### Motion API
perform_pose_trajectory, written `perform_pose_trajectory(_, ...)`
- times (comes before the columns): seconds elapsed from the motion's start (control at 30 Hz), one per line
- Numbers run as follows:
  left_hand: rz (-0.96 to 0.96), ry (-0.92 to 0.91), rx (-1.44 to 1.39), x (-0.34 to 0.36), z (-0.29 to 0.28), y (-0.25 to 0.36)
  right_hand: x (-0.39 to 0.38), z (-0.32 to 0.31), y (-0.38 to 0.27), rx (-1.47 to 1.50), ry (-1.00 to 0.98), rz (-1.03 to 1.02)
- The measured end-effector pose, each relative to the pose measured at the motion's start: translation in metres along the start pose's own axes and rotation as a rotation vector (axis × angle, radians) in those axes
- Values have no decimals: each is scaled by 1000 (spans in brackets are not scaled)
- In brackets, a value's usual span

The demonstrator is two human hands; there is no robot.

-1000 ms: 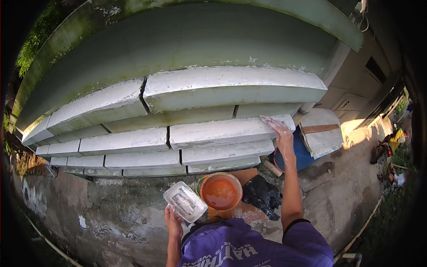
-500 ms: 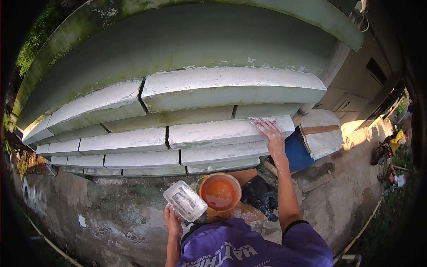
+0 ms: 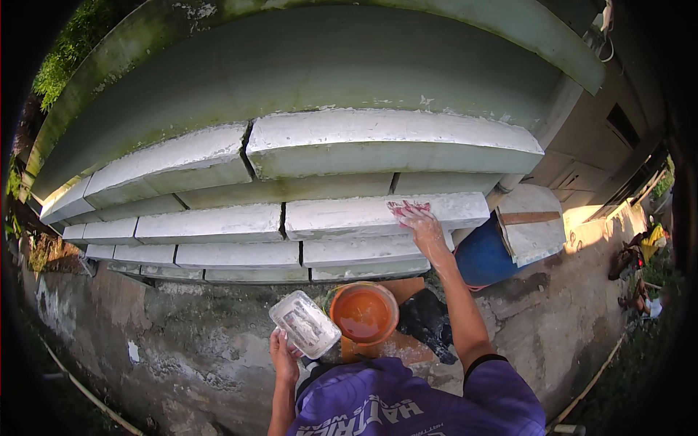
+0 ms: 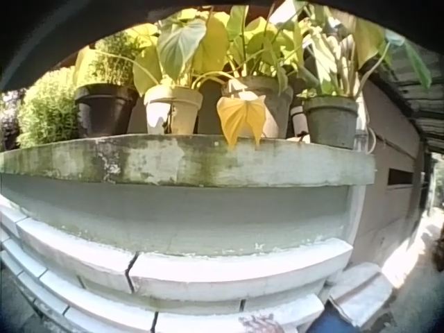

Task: Patching or sealing cracks in an exterior wall using white putty and a cloth.

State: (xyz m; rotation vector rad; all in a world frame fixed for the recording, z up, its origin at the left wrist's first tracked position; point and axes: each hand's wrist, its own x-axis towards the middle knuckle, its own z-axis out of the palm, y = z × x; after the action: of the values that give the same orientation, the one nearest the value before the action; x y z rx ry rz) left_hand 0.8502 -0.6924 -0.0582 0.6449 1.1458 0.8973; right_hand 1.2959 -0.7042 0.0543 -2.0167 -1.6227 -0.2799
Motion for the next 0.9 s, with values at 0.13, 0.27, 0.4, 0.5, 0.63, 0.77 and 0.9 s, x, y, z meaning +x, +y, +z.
perform_pose_trajectory(0.13,10,2,-2,-3,-5,4,-7,0,-53,-33,-135,-178)
perform_pose_trajectory(0.27,26,18,-40,0,-8,2,15,-16,-68,53,-220,-80)
perform_pose_trajectory(0.4,25,-2,-61,-1,-4,7,10,33,-26,-100,15,-97)
perform_pose_trajectory(0.5,45,7,-39,1,-11,8,-9,44,-56,-50,-23,-115)
perform_pose_trajectory(0.63,44,12,-74,5,-20,2,-3,16,-81,117,-43,-182)
perform_pose_trajectory(0.77,8,10,-70,1,-11,5,19,26,-64,30,43,-53)
perform_pose_trajectory(0.9,15,-34,-34,6,-14,0,4,66,-89,-62,18,-81)
